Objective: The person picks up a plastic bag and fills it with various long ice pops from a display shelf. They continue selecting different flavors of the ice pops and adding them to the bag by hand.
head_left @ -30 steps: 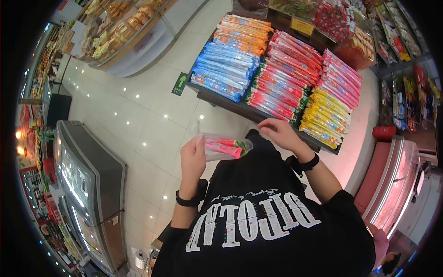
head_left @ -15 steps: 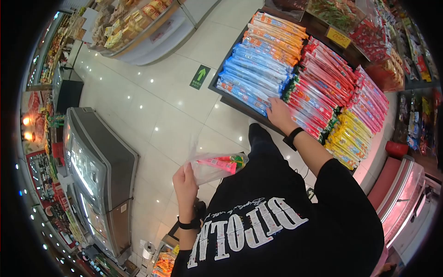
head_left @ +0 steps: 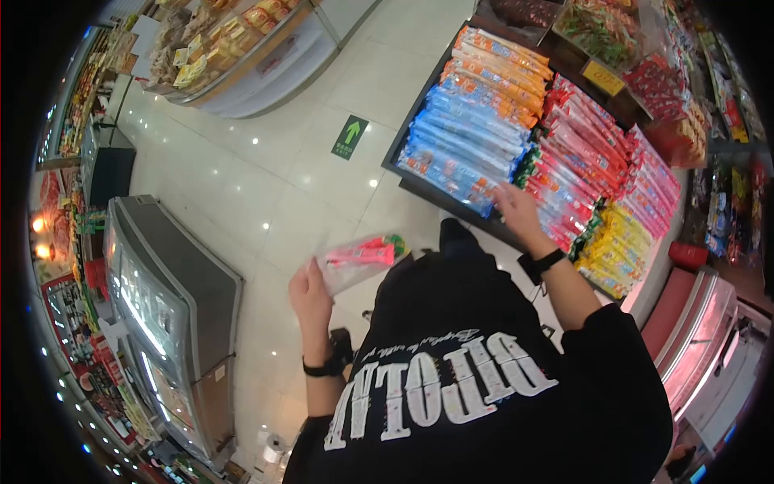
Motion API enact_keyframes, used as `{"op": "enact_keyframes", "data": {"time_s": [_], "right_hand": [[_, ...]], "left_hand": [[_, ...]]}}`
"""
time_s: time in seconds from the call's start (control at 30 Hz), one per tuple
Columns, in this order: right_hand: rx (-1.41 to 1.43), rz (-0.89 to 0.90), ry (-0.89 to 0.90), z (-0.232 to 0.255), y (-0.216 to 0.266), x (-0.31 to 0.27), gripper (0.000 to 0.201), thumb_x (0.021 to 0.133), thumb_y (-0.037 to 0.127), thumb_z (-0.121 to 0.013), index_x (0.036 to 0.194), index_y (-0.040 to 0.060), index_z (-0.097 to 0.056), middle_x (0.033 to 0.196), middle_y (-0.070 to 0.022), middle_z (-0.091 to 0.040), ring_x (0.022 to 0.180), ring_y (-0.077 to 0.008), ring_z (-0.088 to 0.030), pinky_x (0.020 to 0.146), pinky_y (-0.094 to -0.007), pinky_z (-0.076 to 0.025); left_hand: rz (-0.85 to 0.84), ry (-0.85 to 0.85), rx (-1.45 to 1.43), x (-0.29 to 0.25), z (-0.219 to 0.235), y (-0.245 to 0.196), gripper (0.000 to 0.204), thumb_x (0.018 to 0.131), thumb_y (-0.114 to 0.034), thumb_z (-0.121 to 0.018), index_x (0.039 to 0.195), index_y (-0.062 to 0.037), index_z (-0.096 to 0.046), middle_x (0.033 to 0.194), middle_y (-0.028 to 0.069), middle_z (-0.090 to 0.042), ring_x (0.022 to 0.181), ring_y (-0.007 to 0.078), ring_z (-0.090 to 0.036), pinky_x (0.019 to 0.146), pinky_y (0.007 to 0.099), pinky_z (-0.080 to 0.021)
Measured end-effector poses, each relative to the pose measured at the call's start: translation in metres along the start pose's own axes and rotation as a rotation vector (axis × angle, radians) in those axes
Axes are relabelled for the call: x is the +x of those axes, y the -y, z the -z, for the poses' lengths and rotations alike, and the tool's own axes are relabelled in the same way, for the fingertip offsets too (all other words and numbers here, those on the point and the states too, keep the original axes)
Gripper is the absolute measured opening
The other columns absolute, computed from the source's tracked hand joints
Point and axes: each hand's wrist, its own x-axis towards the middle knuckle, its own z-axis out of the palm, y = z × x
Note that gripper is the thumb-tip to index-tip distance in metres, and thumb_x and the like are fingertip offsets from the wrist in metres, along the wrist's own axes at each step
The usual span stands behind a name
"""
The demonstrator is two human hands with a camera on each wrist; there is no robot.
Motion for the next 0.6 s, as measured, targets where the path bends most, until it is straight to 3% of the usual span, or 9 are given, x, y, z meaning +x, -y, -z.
{"op": "enact_keyframes", "data": {"time_s": [0.07,0.13,0.37,0.5,0.6], "right_hand": [[0.114,-0.016,0.012,0.015,0.022,-0.018,0.031,0.099,0.028,-0.057,0.105,-0.0007,-0.068,0.079,-0.0111,-0.070,0.071,-0.0152,-0.067,0.066,-0.0296,-0.052],[0.193,-0.020,0.001,0.033,0.058,-0.044,0.028,0.100,0.024,-0.057,0.101,-0.0016,-0.069,0.078,-0.0067,-0.069,0.069,-0.0125,-0.063,0.066,-0.0275,-0.050],[0.549,0.046,0.159,0.030,0.112,-0.127,0.021,0.098,0.014,-0.061,0.106,-0.0024,-0.071,0.081,-0.0052,-0.069,0.073,-0.0106,-0.062,0.068,-0.0270,-0.050],[0.385,0.065,0.204,-0.004,0.153,-0.141,0.022,0.097,0.015,-0.062,0.106,-0.0023,-0.071,0.080,-0.0075,-0.072,0.073,-0.0112,-0.064,0.068,-0.0266,-0.051],[0.295,0.057,0.207,-0.035,0.169,-0.137,0.023,0.095,0.019,-0.064,0.105,0.0002,-0.072,0.080,-0.0072,-0.072,0.072,-0.0100,-0.066,0.068,-0.0256,-0.051]], "left_hand": [[-0.010,0.043,0.006,0.019,0.004,0.004,0.045,0.105,-0.028,-0.048,0.069,-0.0009,-0.052,0.054,-0.0008,-0.044,0.048,0.0082,-0.040,0.044,0.0297,-0.032],[-0.067,0.088,0.006,0.041,0.008,0.005,0.045,0.104,-0.028,-0.049,0.071,0.0019,-0.051,0.058,-0.0004,-0.041,0.057,0.0087,-0.037,0.051,0.0310,-0.031],[-0.189,0.236,-0.020,0.081,0.029,0.003,0.040,0.104,-0.025,-0.048,0.081,0.0065,-0.059,0.062,0.0021,-0.045,0.063,0.0101,-0.040,0.056,0.0311,-0.036],[-0.301,0.337,-0.005,0.088,0.040,0.002,0.039,0.105,-0.024,-0.048,0.086,0.0072,-0.062,0.064,0.0048,-0.050,0.064,0.0107,-0.043,0.059,0.0309,-0.039],[-0.285,0.406,0.068,0.090,0.052,0.003,0.039,0.105,-0.025,-0.048,0.088,0.0074,-0.062,0.065,0.0068,-0.052,0.065,0.0112,-0.045,0.060,0.0316,-0.041]]}}
